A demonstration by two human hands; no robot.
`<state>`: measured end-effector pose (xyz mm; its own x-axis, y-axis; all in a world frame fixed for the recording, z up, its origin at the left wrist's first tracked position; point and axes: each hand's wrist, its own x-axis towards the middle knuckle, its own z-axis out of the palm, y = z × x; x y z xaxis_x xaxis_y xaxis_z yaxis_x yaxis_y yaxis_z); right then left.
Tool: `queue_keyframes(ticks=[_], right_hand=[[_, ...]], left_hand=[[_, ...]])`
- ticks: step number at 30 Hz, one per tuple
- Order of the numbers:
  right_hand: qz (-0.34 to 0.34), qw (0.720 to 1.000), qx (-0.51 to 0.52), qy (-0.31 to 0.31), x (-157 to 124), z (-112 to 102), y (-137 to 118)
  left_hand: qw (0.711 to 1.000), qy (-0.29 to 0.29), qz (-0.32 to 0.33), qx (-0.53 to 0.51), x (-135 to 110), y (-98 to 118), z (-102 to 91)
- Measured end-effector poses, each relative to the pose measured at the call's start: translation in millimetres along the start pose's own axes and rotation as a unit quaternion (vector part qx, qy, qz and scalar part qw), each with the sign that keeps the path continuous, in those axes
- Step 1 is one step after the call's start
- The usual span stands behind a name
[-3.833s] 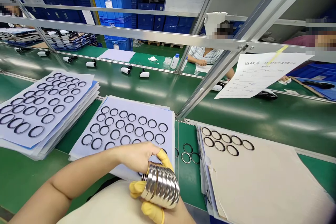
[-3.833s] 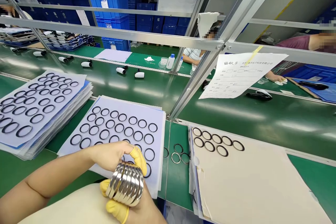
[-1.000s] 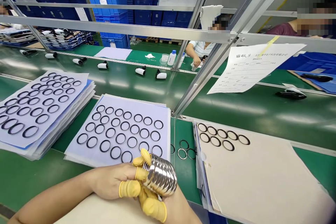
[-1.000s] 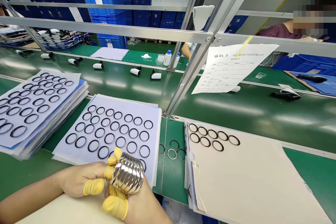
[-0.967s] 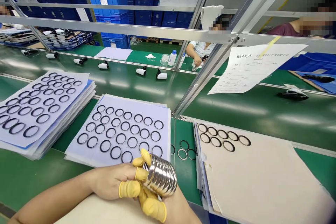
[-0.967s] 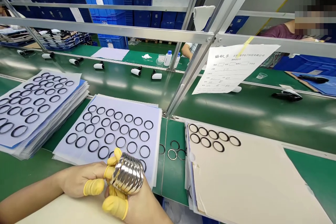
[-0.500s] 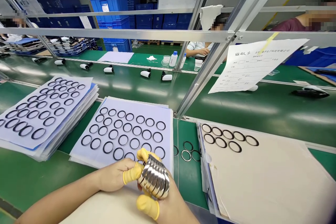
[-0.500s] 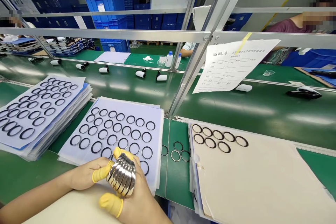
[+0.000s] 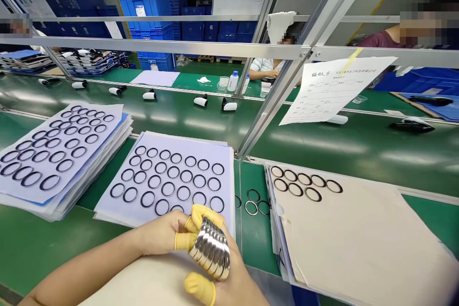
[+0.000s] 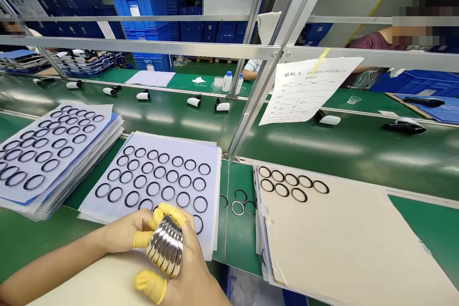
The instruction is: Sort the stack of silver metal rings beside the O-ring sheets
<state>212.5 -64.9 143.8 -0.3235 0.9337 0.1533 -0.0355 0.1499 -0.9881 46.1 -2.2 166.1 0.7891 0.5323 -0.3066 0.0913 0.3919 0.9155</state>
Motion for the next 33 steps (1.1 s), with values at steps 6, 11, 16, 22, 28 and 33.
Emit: queue_keyframes(ticks=[6,11,16,22,28,33], right_hand=[[0.001,1.0,-0.022,0.004,-6.6,4.6,1.8],[-0.014,1.0,0.001,0.014,-12.8,8.7,10.7],[-0.066,0.998,-0.021,0.007,-11.5,10.0,12.0],[-0.082,0.996,-0.032,0.005,-12.7,9.3,22.6],[0.011,1.0,0.007,0.028,-18.4,9.4,34.5],[0.028,0.988,0.115,-0.1,-2.0,1.0,15.0]], left_hand=[[0.998,-0.001,0.027,0.048,-3.5,-3.9,0.7],[0.989,0.021,0.107,0.096,-6.9,-0.2,3.7],[0.975,0.06,0.162,0.137,-16.8,7.2,2.3],[0.966,0.09,0.167,0.179,-26.1,5.3,-2.5],[0.945,0.117,0.187,0.241,-28.7,9.3,-7.4],[0.894,0.102,0.232,0.371,-21.9,17.0,-9.2]])
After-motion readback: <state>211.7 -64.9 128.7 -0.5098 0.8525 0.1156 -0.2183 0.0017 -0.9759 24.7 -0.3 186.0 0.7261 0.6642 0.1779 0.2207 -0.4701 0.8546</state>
